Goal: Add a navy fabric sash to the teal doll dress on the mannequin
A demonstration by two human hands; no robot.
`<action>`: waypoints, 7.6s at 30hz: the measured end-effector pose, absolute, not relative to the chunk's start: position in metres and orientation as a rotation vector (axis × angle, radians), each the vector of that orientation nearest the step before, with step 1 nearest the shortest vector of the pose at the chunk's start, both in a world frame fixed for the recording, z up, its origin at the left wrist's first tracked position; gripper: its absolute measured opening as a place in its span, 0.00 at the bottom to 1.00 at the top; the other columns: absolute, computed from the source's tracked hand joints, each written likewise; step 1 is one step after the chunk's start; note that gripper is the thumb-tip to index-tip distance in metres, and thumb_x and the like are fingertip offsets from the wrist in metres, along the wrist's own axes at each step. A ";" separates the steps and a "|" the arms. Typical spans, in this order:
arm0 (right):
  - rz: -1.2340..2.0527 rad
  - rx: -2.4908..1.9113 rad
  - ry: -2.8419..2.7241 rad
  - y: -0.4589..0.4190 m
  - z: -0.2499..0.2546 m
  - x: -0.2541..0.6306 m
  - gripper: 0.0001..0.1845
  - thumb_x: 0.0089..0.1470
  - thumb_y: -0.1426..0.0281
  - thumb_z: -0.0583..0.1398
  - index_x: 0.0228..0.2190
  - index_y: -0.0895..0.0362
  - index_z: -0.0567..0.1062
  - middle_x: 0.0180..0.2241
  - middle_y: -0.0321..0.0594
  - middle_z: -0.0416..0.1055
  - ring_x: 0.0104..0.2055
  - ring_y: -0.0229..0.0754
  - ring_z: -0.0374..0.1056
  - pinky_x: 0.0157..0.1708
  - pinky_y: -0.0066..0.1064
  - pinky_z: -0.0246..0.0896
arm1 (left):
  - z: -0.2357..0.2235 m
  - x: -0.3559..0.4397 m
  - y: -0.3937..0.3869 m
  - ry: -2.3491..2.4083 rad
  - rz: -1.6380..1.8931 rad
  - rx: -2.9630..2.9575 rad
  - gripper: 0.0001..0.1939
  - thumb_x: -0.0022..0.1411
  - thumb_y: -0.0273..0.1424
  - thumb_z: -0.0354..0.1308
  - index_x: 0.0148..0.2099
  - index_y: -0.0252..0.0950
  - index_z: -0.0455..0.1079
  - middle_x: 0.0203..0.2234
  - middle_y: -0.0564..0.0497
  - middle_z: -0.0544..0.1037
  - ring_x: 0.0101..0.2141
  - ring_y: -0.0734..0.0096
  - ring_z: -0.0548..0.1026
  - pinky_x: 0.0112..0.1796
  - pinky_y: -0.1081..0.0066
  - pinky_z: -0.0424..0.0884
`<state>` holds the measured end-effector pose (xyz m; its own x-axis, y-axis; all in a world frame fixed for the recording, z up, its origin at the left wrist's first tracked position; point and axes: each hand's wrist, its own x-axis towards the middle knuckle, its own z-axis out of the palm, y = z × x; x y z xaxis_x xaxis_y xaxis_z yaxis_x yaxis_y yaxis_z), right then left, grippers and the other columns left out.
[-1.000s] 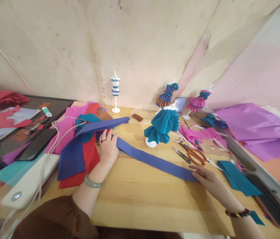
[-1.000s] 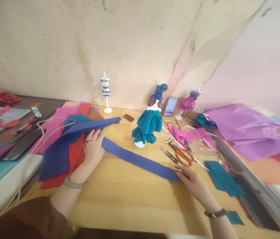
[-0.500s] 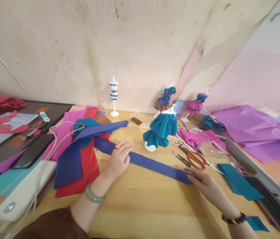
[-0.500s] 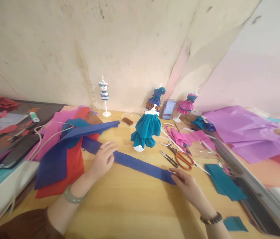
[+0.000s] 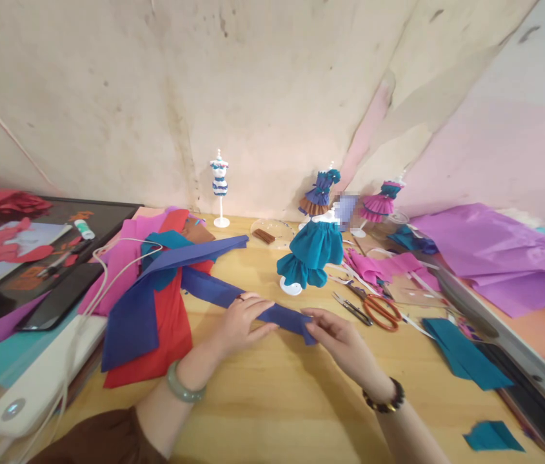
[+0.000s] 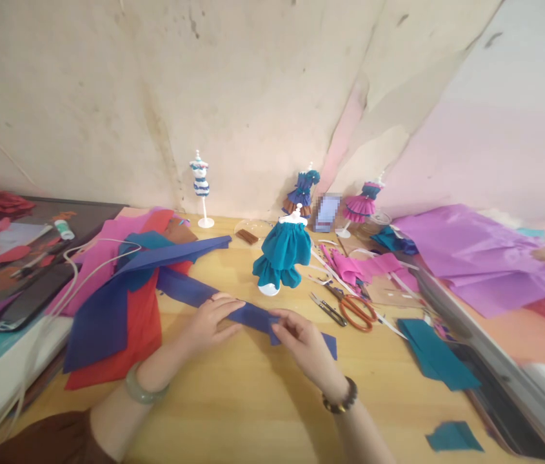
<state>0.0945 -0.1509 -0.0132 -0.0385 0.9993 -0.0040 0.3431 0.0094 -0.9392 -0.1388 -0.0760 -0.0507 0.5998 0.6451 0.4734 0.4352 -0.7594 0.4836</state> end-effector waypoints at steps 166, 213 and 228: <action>0.629 -1.185 -1.809 -0.087 -0.058 0.027 0.18 0.59 0.69 0.56 0.50 0.56 0.73 0.44 0.46 0.78 0.45 0.47 0.74 0.47 0.41 0.70 | -0.052 -0.155 -0.041 1.037 1.102 1.211 0.24 0.49 0.31 0.65 0.49 0.28 0.72 0.30 0.47 0.82 0.24 0.71 0.76 0.26 0.72 0.73; 0.357 -1.122 -1.912 -0.092 -0.049 0.022 0.13 0.61 0.69 0.55 0.44 0.55 0.77 0.42 0.45 0.78 0.43 0.46 0.74 0.45 0.38 0.69 | -0.056 -0.166 -0.030 1.182 1.333 1.101 0.22 0.48 0.30 0.65 0.47 0.29 0.73 0.34 0.44 0.82 0.27 0.68 0.78 0.23 0.73 0.74; 0.408 -1.163 -1.948 -0.091 -0.056 0.022 0.17 0.60 0.72 0.54 0.49 0.53 0.75 0.45 0.44 0.78 0.45 0.47 0.75 0.46 0.40 0.71 | -0.059 -0.165 -0.028 1.188 1.333 1.052 0.22 0.47 0.29 0.65 0.46 0.31 0.72 0.34 0.45 0.81 0.29 0.67 0.78 0.24 0.73 0.73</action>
<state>0.0223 -0.0913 -0.0556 -0.2445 0.8435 0.4782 0.5809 0.5223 -0.6243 -0.1655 -0.0283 -0.0587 -0.0991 0.9949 -0.0196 -0.1333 0.0063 0.9911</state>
